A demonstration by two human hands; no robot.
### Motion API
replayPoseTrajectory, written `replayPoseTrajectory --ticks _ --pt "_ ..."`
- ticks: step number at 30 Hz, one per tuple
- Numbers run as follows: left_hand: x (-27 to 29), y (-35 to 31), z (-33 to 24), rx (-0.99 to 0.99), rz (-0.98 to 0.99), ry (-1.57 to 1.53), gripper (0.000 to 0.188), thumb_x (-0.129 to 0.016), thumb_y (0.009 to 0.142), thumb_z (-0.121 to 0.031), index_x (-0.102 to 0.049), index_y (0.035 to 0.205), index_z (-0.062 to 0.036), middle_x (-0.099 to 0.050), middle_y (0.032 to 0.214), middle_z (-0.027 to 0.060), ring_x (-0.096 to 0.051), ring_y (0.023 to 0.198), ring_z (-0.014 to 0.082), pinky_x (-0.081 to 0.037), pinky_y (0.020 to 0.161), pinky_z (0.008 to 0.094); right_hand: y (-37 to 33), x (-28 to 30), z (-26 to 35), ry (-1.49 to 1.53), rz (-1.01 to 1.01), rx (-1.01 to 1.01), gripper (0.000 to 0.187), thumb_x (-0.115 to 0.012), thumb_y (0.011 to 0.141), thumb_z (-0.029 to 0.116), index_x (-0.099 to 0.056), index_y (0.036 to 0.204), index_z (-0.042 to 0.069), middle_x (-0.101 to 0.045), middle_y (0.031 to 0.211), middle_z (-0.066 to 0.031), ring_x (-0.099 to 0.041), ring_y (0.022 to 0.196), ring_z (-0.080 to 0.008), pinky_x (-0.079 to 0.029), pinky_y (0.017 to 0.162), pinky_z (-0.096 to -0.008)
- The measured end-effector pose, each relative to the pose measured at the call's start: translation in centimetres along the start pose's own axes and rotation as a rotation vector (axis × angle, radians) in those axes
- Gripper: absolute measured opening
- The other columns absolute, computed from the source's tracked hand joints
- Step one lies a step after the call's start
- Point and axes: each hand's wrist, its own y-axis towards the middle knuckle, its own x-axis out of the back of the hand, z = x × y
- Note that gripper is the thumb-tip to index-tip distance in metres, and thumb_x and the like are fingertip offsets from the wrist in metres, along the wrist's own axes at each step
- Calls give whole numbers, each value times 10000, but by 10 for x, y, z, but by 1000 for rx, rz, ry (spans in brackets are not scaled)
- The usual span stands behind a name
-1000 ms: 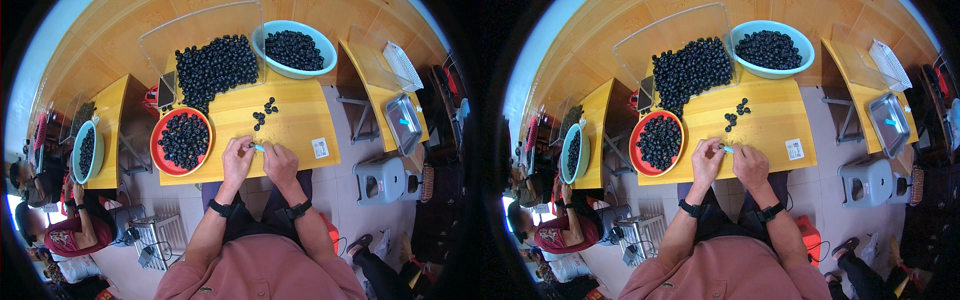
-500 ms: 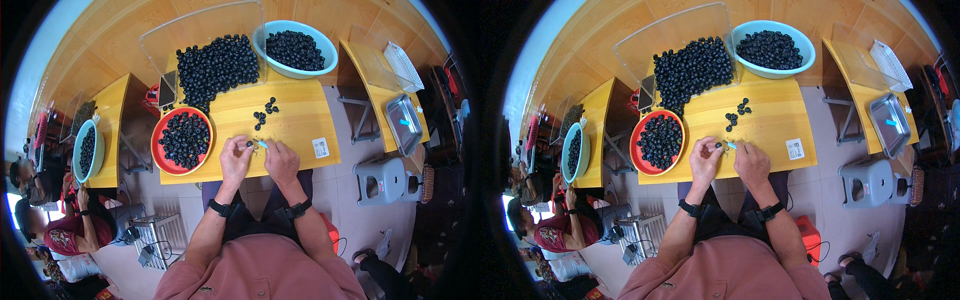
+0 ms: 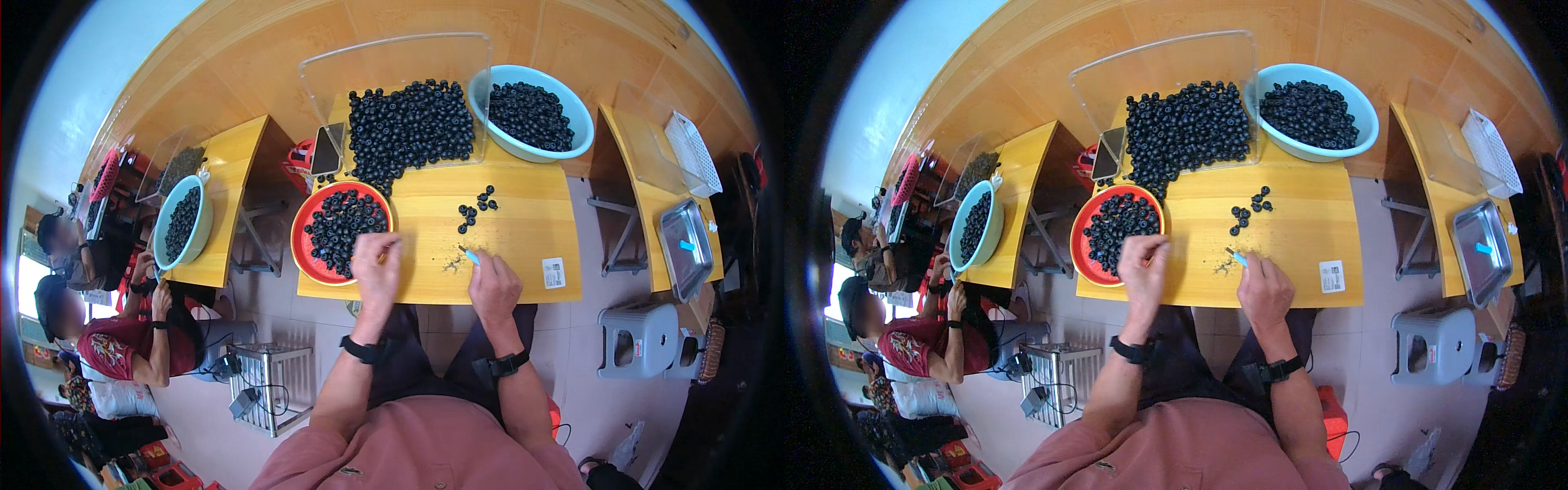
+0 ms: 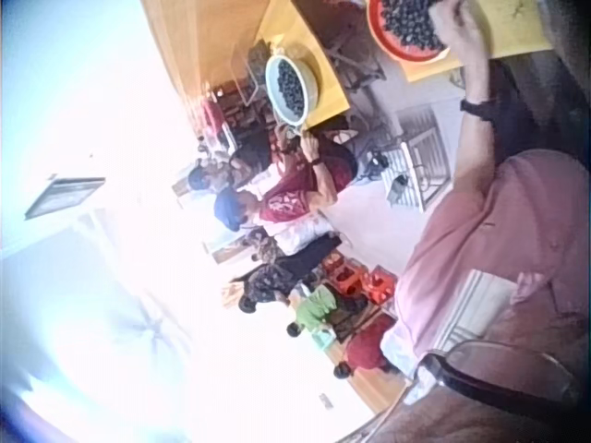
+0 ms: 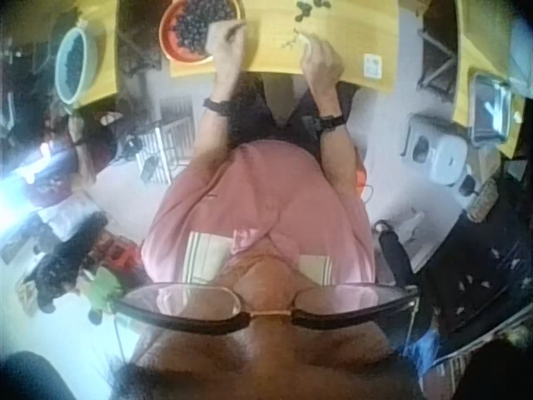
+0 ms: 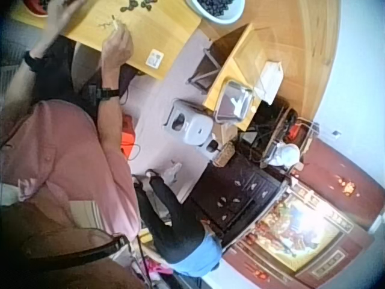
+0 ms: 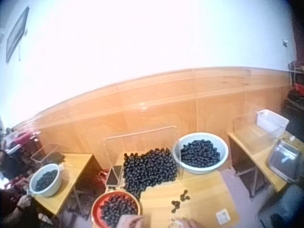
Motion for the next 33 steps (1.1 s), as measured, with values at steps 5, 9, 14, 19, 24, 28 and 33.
replayPoseTrajectory --ticks 5,9,14,19,24,28,33 --pt "11 34 -8 -62 -57 320 260 -778 808 25 -730 1054 -44 -657 1050 125 -638 1036 312 -509 942 398 -1 0 0 7 -8 -19 225 -726 838 114 -728 1062 84 -583 771 -83 -636 674 -289 -521 609 -416" --pt "-22 32 -10 -133 303 219 254 -786 843 -73 -729 1086 -26 -641 1068 173 -623 1079 354 -503 964 430 -1 -1 1 39 -32 -26 249 -732 833 121 -722 1080 86 -578 777 -86 -632 685 -294 -515 622 -425" --pt "-73 26 -24 -46 488 214 267 -820 843 -163 -751 1057 -18 -655 1047 178 -639 1044 362 -521 910 438 -1 1 0 50 -52 -27 241 -728 841 118 -720 1080 86 -572 774 -84 -620 672 -299 -502 609 -432" --pt "-83 23 -16 -90 458 178 289 -843 820 -138 -753 1057 2 -691 969 182 -668 948 358 -541 847 426 -3 -1 -1 77 -72 -34 227 -726 848 119 -721 1071 82 -564 766 -85 -617 667 -297 -494 598 -429" --pt "-71 9 -23 325 431 -149 208 -793 868 -29 -750 1068 10 -694 968 119 -692 903 209 -561 795 329 -1 2 -1 66 -78 -18 215 -730 853 116 -722 1064 74 -558 753 -87 -611 651 -293 -489 589 -422" --pt "-64 -8 -23 317 374 -287 206 -740 906 47 -744 1112 31 -654 1003 65 -671 888 114 -555 774 261 -1 3 -1 60 -64 -18 213 -734 855 118 -723 1062 70 -561 757 -87 -611 652 -289 -488 588 -418" --pt "-68 -25 -18 297 351 -349 220 -740 897 51 -749 1115 24 -642 1006 83 -675 876 140 -553 764 259 0 2 0 44 -65 -12 201 -731 870 124 -721 1064 73 -565 759 -85 -623 671 -284 -498 597 -413"
